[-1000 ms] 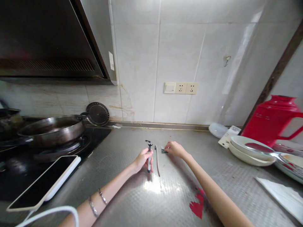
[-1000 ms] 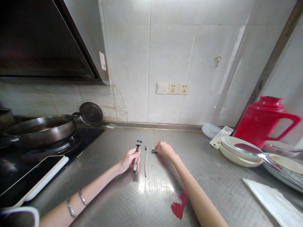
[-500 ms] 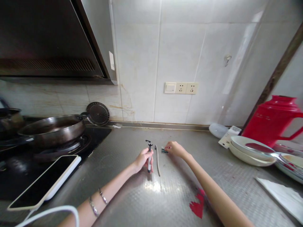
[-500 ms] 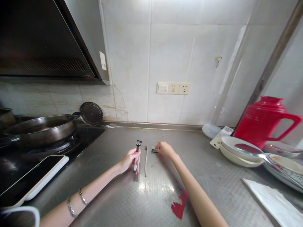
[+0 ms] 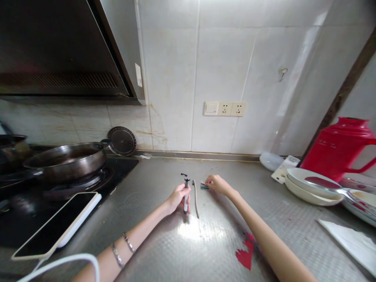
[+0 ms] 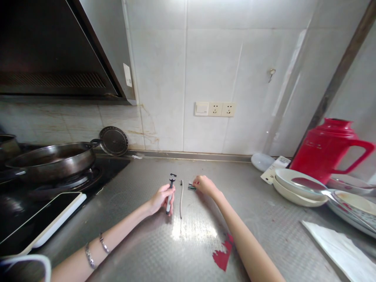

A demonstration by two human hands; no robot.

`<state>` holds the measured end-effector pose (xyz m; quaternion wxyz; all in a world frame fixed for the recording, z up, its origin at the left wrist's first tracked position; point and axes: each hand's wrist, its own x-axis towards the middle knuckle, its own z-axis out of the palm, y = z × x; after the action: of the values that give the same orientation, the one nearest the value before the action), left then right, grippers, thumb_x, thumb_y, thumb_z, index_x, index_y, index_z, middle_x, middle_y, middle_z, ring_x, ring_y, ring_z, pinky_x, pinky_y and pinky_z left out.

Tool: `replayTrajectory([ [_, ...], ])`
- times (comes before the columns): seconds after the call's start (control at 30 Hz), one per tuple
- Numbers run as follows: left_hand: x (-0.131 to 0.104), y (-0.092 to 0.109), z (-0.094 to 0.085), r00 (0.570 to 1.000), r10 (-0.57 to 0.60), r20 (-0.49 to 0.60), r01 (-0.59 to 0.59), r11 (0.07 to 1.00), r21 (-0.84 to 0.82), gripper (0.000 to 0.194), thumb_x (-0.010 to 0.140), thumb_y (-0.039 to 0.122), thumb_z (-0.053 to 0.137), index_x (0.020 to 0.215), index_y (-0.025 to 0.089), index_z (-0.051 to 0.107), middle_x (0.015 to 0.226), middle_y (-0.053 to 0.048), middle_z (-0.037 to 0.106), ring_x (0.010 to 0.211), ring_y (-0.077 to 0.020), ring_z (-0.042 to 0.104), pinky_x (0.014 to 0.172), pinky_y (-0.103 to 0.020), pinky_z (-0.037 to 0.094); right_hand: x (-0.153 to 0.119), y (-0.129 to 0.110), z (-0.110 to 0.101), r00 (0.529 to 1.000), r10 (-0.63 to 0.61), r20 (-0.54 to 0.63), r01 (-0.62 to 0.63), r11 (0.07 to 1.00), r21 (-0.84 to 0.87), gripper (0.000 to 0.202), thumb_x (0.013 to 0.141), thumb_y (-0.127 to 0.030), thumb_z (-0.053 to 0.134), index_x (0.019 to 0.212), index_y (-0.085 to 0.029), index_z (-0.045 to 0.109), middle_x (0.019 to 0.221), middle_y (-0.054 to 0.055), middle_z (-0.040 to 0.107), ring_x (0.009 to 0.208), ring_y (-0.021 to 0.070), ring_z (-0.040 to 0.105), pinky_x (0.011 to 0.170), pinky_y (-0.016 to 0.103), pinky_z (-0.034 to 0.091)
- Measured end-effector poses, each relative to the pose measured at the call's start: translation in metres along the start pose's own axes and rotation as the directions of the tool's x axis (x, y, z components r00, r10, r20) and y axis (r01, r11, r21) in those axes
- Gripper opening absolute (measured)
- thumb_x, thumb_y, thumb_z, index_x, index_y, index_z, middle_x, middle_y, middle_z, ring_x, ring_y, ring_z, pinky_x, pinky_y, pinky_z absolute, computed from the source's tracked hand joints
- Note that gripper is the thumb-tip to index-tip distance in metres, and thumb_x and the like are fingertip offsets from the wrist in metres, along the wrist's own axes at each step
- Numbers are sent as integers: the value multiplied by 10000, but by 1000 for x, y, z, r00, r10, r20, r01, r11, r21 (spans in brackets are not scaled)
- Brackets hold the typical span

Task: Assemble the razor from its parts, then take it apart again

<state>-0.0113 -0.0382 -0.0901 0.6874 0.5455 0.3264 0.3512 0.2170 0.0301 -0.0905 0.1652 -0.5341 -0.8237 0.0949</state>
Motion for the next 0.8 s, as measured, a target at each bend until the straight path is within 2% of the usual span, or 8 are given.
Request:
replayTrajectory([
  [0.1,1,-1,-1,1000,-26,4,25,1000,6,316,753,455,494,841,212,313,501,70,498,338,-198,563,282,-263,427,0,1,2,998,-56,-18,57,998,11,214,807,-235,498,795,-159,698,889,83,662,763,142,591,689,199,400],
  [0.2,1,-1,-1,1000,-16,-3,16,1000,7,315,761,462,484,859,208,326,497,72,492,340,-195,563,291,-255,423,0,1,3,998,-61,-30,62,998,7,215,806,-223,481,790,-159,686,893,82,647,767,144,587,691,203,398],
  [0.5,1,2,-2,978,144,-150,-135,988,73,350,785,508,470,939,204,387,520,74,491,378,-168,581,320,-212,405,0,3,4,993,-87,-81,91,995,44,210,811,-226,467,768,-158,661,902,78,621,777,141,571,702,215,406],
  [0.6,2,4,-2,969,184,-162,-168,980,110,340,793,510,459,929,207,385,523,77,492,379,-163,580,319,-206,399,2,0,-4,990,-108,-95,117,988,97,206,801,-222,476,762,-148,664,868,80,634,763,149,573,698,233,420],
  [0.7,2,6,-2,966,210,-147,-184,967,175,335,790,495,471,934,207,378,532,76,505,381,-158,584,312,-185,377,2,-10,-20,986,-158,-58,165,972,166,203,785,-233,495,752,-141,674,805,73,656,749,158,577,691,250,436],
  [0.8,1,6,-2,966,221,-135,-186,956,228,344,786,489,478,949,204,375,533,75,512,380,-148,583,314,-173,369,-1,-27,-39,986,-168,18,156,949,275,242,786,-290,496,768,-134,679,761,63,668,662,145,574,579,233,448],
])
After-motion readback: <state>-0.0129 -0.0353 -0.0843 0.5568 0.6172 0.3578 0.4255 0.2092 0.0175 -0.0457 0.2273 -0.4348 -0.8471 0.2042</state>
